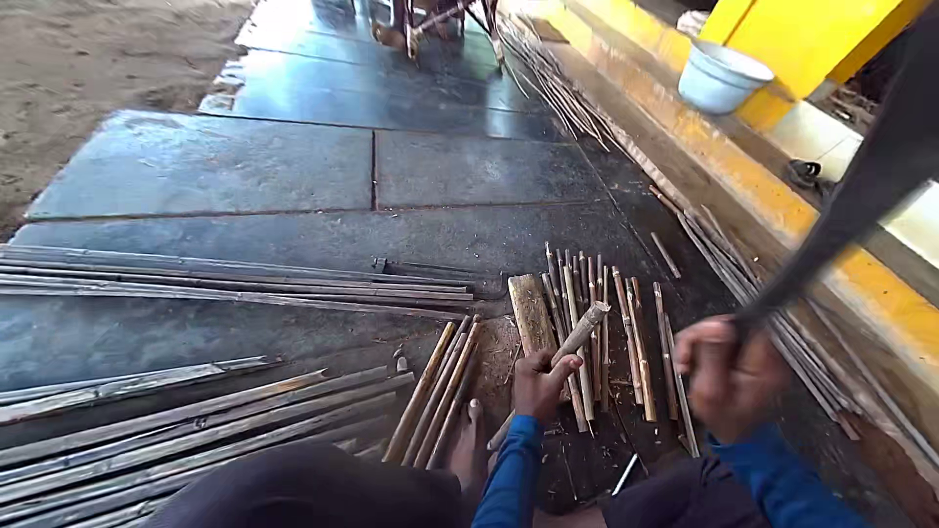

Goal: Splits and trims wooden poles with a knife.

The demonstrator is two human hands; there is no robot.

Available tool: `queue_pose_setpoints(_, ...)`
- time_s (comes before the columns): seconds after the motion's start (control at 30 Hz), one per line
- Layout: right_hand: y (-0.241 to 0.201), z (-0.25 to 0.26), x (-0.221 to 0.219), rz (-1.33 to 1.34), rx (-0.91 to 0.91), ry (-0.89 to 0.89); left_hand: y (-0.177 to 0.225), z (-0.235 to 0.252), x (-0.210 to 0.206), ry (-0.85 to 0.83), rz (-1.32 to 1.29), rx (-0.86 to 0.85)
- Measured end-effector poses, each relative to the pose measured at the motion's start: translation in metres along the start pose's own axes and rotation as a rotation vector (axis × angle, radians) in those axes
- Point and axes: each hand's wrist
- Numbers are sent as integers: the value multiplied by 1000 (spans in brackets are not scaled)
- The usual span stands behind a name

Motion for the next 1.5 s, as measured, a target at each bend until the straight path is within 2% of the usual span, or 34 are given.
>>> queue_pose_setpoints(0.1,15,-13,-27,-135,14,-50,-2,1,-2,-51,40,1)
queue_pose_setpoints(0.17,10,7,-12,-17,11,32,2,18,-4,-53,38,-29)
queue_pose_setpoints(0.2,5,0,-10,44,-34,43,3,9,-5,-79,29,19)
queue_pose_setpoints(0.23,7,-11,-17,57,-64,41,1,-2,-6,-109,21,76)
queue_pose_setpoints(0.3,26,-14,-38,-45,-30,41,0,2,-8,-130,9,76)
queue_pose_setpoints(0.37,24,-2,-22,-5,-23,54,-2,13,-9,-116,12,20)
queue_pose_setpoints(0.43,16,-6,-13,133,-85,63,-4,9,-9,-110,20,57)
queue_pose_setpoints(0.53,31,-24,-37,-41,-84,-95,-3,6,-12,-143,-9,40)
queue_pose_setpoints(0.6,26,-12,-29,-35,-54,-14,0,20,-11,-141,-21,-16)
queue_pose_setpoints(0.67,21,-14,-25,86,-106,63,1,11,-10,-160,-7,38)
queue_pose_setpoints(0.77,38,-27,-44,-94,-43,-67,4,6,-10,-159,61,36)
queue_pose_setpoints(0.83,33,-14,-31,-34,-5,40,8,19,-10,-116,112,-23)
queue_pose_setpoints(0.9,26,-17,-28,94,-64,113,4,11,-12,-123,127,-6)
queue_pose_setpoints(1.0,40,-25,-43,-90,-43,0,-5,10,-13,-148,213,-44)
queue_pose_setpoints(1.07,35,-10,-29,7,-24,93,-7,24,-12,-111,235,-88)
queue_pose_setpoints(1.13,34,-18,-31,117,-84,134,-11,13,-13,-118,227,-61)
queue_pose_setpoints(1.23,50,-31,-43,-15,-8,-29,-8,9,-15,-130,225,-88)
queue_pose_setpoints(1.33,38,-23,-33,204,-5,123,-5,16,-15,-78,182,-139)
queue_pose_setpoints(1.37,41,-29,-40,172,-31,128,-7,10,-16,-81,183,-131)
queue_pose_setpoints(1.43,54,-39,-52,-34,-3,18,-9,7,-20,-96,217,-141)
queue_pose_setpoints(1.5,49,-31,-41,-30,23,32,-7,19,-20,-117,245,-153)
Point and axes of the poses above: each hand's wrist, its own z-axis towards the middle knuckle, its own x-axis out of the back of the hand, y = z × x, and after that the axes turned 8 degrees about -y, right-handed
